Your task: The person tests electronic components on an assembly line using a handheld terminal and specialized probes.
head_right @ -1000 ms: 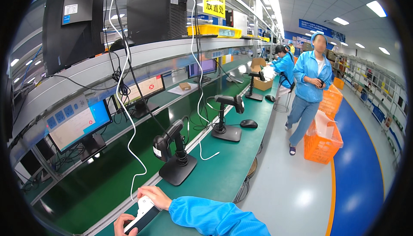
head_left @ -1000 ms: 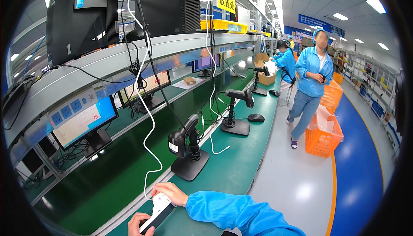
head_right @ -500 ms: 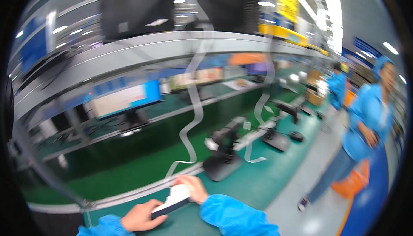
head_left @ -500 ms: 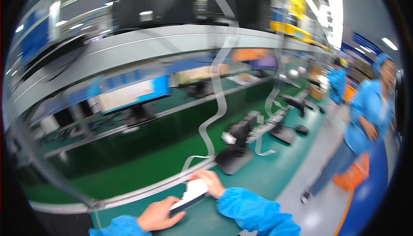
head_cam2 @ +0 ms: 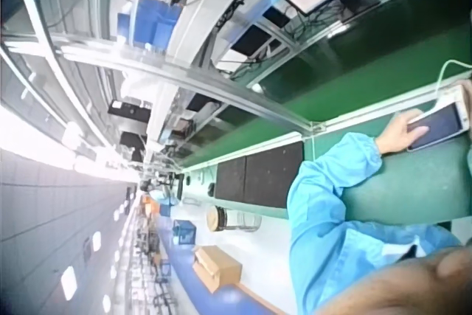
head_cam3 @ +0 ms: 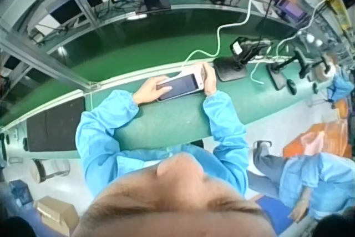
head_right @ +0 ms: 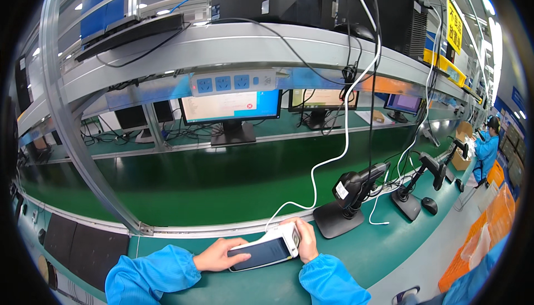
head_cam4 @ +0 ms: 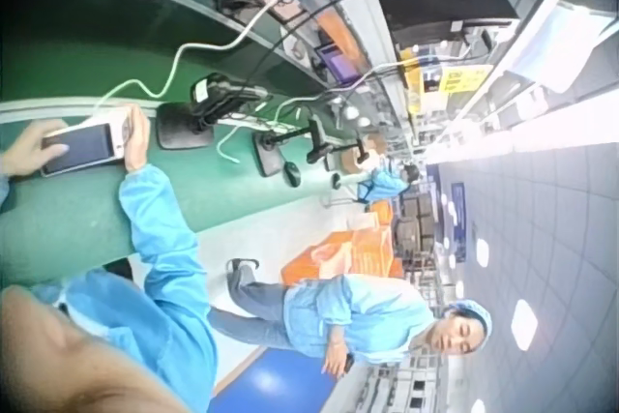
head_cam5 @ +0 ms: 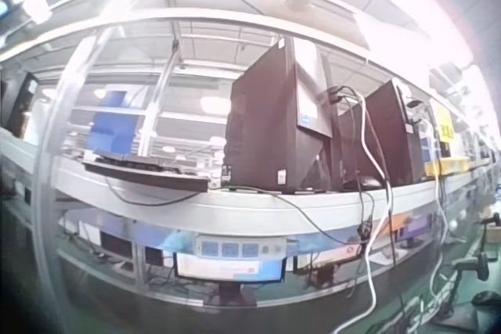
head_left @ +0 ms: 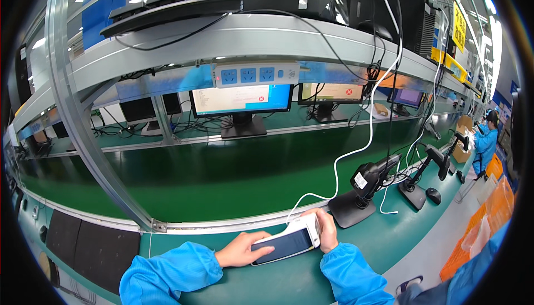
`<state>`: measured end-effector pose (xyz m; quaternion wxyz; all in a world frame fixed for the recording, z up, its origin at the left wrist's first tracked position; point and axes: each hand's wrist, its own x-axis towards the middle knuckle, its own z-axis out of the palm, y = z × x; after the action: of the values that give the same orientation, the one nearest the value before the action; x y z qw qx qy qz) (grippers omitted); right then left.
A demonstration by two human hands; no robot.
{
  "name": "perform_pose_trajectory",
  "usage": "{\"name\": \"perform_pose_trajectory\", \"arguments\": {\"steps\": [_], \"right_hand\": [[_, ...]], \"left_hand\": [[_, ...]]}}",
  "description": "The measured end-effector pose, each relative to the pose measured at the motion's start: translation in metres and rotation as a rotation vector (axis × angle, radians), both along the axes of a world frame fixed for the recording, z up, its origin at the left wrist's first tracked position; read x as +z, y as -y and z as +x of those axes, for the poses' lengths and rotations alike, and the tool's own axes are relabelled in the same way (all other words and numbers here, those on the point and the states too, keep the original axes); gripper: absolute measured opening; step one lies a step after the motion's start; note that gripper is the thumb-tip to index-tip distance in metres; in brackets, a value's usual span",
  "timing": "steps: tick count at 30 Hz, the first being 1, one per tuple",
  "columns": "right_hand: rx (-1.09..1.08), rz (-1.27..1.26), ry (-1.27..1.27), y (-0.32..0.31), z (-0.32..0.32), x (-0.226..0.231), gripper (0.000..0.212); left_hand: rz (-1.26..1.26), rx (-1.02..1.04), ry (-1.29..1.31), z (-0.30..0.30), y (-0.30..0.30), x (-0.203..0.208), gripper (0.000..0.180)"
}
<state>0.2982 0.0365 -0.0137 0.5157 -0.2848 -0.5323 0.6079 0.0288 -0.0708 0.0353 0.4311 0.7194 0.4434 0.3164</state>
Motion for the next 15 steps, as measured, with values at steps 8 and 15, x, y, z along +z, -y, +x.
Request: {"name": "perform_pose_trajectory", "arguments": {"steps": [8, 15], "right_hand": [[0.079, 0.021, 0.121, 0.011, -0.006, 0.018, 0.065], [-0.021, 0.239, 0.372, 0.021, -0.015, 0.019, 0.026]], "left_hand": [[-0.006, 0.235, 0.569, -0.004, -0.014, -0.024, 0.031], [-0.043, 0.31, 0.697, -0.004, -0.019, -0.032, 0.036]]}}
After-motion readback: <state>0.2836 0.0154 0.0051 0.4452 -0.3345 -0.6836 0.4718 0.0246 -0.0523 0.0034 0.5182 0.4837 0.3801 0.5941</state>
